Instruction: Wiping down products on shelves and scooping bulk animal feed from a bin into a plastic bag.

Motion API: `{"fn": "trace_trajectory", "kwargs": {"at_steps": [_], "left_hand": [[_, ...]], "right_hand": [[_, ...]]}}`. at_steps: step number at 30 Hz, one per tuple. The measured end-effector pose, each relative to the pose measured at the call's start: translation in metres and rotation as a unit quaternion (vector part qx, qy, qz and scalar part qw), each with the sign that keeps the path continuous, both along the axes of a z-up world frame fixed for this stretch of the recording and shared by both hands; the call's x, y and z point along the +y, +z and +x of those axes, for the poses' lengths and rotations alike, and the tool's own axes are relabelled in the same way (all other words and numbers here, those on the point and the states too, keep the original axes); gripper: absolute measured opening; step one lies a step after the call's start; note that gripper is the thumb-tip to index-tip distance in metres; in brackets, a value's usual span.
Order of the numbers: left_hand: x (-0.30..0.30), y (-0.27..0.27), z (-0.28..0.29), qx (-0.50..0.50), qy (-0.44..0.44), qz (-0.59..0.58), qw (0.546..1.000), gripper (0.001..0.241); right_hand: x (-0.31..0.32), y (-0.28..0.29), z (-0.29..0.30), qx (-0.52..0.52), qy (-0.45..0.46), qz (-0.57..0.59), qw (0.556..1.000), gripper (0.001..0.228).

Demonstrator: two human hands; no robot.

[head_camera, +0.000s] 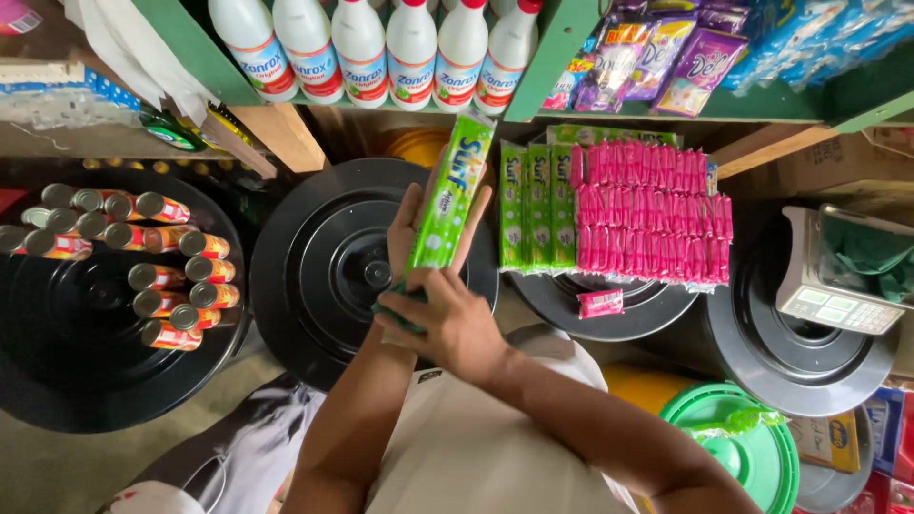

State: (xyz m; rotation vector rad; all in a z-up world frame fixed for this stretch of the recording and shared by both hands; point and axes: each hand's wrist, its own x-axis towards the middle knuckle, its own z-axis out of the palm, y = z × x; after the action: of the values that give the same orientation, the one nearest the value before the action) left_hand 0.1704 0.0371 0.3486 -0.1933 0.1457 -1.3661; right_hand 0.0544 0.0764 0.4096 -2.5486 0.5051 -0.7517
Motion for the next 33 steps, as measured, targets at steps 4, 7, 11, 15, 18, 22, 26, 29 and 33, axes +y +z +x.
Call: {"fn": "trace_trajectory", "kwargs": {"at_steps": [4,7,11,15,18,22,26,29,33], "left_hand": [[0.013,0.052,0.003,0.064,-0.120,-0.225,0.965,0.059],[0.016,0.016,-0.001,0.017,-0.134,-0.222,0.966,0.059],[0.014,-0.002,-0.010,-0.097,-0.037,-0.009,0.995,0.061],[0.015,-0.030,0.010,-0.146,-0.049,-0.123,0.980,0.060],[0.019,0.011,0.005,0.009,-0.018,-0.020,1.000,0.062],[0.036,0.043,0.003,-0.161,-0.076,0.128,0.976,0.069],[0.057,0.015,-0.012,-0.142,-0.042,-0.029,0.989,0.070],[0.072,0.014,-0.014,-0.285,-0.020,-0.018,0.958,0.072],[0.080,0.013,-0.009,-0.256,-0.011,-0.003,0.967,0.073]], "right_hand": [[-0.060,0.001,0.013,-0.040,-0.064,-0.015,0.997,0.023],[-0.113,0.010,0.024,-0.081,-0.145,-0.040,0.985,0.021],[-0.119,0.016,0.032,-0.109,-0.202,-0.015,0.973,0.018],[-0.043,0.001,0.021,-0.049,-0.124,-0.021,0.991,0.022],[-0.012,-0.005,0.013,-0.065,-0.047,0.024,0.997,0.020],[-0.040,-0.003,0.016,-0.081,-0.089,0.018,0.993,0.019],[-0.098,0.011,0.022,-0.150,-0.180,0.002,0.972,0.019],[-0.139,-0.015,0.014,-0.159,-0.194,-0.014,0.968,0.015],[-0.157,-0.076,-0.020,-0.360,-0.087,0.613,0.698,0.030]]}}
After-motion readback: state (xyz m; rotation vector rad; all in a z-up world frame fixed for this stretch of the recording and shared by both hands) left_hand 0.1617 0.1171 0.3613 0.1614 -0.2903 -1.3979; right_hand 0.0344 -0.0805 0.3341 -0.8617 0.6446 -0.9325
